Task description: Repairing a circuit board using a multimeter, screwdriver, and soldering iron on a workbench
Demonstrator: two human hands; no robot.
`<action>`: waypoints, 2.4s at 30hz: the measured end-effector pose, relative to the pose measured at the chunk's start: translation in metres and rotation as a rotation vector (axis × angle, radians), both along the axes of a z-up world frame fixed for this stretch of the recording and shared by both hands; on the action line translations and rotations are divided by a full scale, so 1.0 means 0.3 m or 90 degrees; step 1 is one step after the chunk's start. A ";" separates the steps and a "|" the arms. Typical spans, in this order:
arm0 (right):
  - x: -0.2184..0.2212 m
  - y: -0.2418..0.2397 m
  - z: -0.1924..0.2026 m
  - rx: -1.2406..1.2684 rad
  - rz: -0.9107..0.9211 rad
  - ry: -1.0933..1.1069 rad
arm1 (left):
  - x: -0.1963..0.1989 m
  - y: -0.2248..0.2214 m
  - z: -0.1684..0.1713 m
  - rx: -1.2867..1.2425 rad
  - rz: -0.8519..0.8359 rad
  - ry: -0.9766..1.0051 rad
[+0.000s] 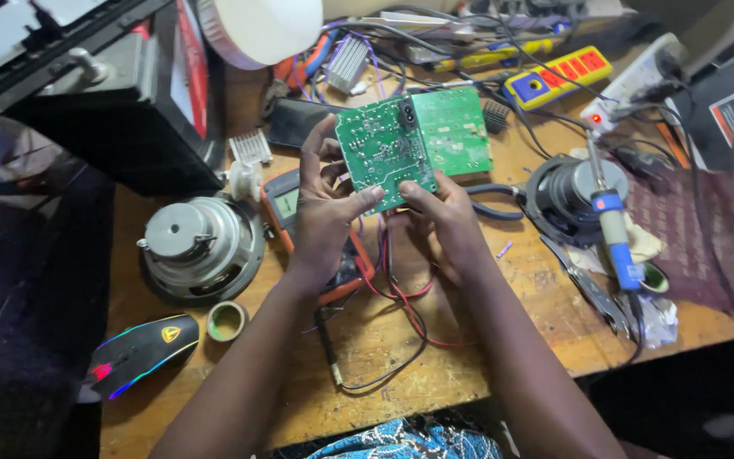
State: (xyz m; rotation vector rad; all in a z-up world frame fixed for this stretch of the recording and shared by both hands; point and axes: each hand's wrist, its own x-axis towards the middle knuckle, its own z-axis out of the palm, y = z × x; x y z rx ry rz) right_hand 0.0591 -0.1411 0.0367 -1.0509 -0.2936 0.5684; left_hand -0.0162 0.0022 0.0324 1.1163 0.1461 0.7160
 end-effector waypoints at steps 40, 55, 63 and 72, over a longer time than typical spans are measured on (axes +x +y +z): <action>0.065 -0.032 0.014 -0.026 -0.035 0.061 | 0.017 0.041 -0.072 0.036 -0.065 0.128; 0.052 -0.055 0.000 -0.086 -0.002 -0.021 | -0.068 -0.013 0.093 0.645 0.039 0.149; 0.006 -0.047 0.125 -0.142 0.008 -0.300 | -0.032 -0.031 0.038 0.112 -0.084 0.062; 0.030 -0.091 0.143 -0.200 0.046 -0.490 | -0.047 -0.060 0.055 -0.145 -0.170 0.031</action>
